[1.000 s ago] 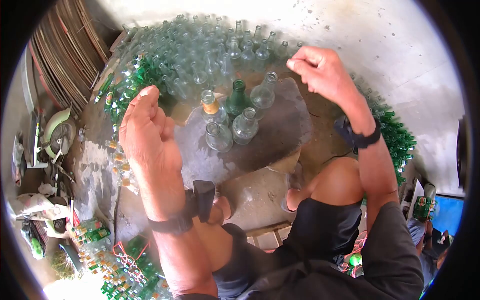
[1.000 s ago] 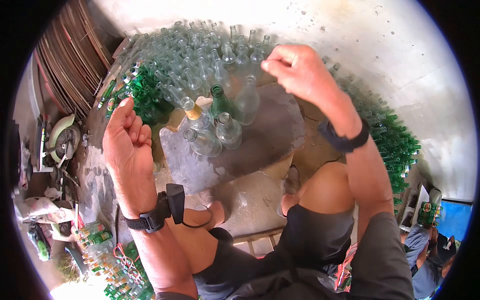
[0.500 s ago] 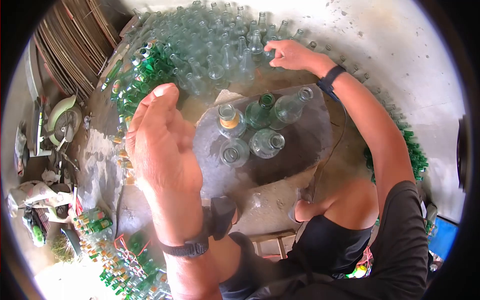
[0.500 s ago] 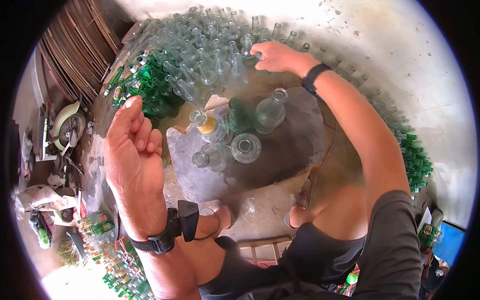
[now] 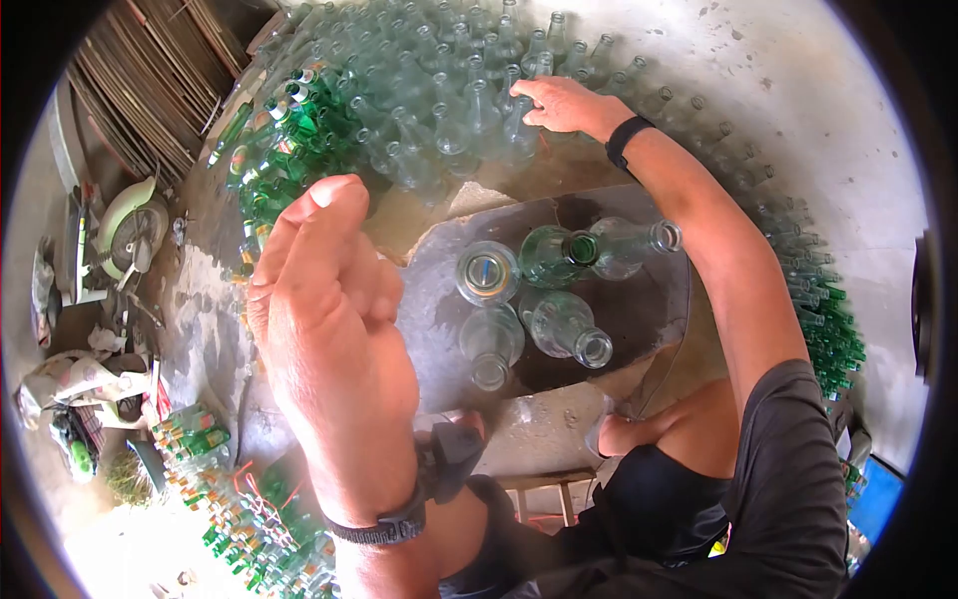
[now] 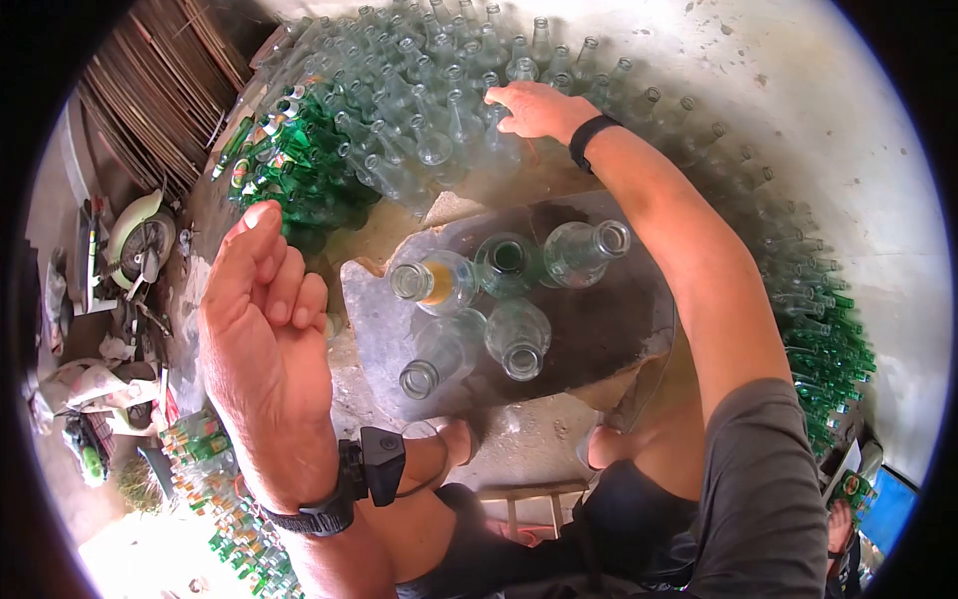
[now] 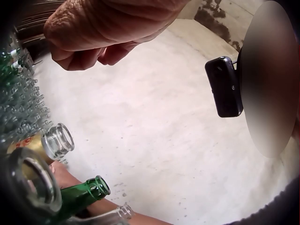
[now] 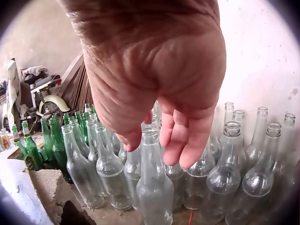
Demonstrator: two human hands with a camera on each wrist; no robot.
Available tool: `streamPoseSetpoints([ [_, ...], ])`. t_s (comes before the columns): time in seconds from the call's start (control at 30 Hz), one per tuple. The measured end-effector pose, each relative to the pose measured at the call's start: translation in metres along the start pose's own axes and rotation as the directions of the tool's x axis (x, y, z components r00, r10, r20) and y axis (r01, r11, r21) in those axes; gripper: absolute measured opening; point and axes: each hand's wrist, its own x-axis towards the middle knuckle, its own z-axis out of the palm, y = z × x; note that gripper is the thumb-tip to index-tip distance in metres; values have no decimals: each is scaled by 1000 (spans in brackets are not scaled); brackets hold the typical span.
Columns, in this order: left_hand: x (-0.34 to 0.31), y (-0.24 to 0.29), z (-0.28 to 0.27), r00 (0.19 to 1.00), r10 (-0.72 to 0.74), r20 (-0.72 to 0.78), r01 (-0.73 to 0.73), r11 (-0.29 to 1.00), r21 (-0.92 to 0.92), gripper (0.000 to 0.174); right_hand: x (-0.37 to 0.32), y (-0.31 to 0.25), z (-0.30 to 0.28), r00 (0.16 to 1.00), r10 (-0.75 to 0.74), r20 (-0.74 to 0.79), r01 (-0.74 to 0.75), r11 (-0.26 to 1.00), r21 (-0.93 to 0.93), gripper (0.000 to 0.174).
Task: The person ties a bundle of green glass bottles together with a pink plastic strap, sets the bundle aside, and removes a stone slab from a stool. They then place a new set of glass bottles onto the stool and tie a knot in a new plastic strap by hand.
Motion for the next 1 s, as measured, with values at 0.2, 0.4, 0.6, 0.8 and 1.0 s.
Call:
streamPoseSetpoints([
  [0.2, 5, -2, 5, 997, 47, -61, -43, 997, 71, 13, 7, 7, 10, 993, -94, -68, 97, 995, 36, 33],
  [0.4, 3, -2, 5, 997, 62, -49, -58, 996, 67, 15, -9, 0, 4, 996, 58, -67, -59, 998, -14, 30],
  [0.6, -8, 2, -1, 1000, 11, 26, -11, 1000, 3, 8, -52, -6, -30, 970, 108, -219, -110, 994, 6, 30],
  [0.8, -20, 6, -2, 1000, 20, 11, -20, 1000, 24, 9, -122, -22, -87, 892, 105, -439, -126, 992, -20, 26],
  [1.0, -32, 8, 0, 1000, 24, -16, -23, 998, 61, 19, -198, -50, -152, 850, 148, -505, -237, 965, -116, 25],
])
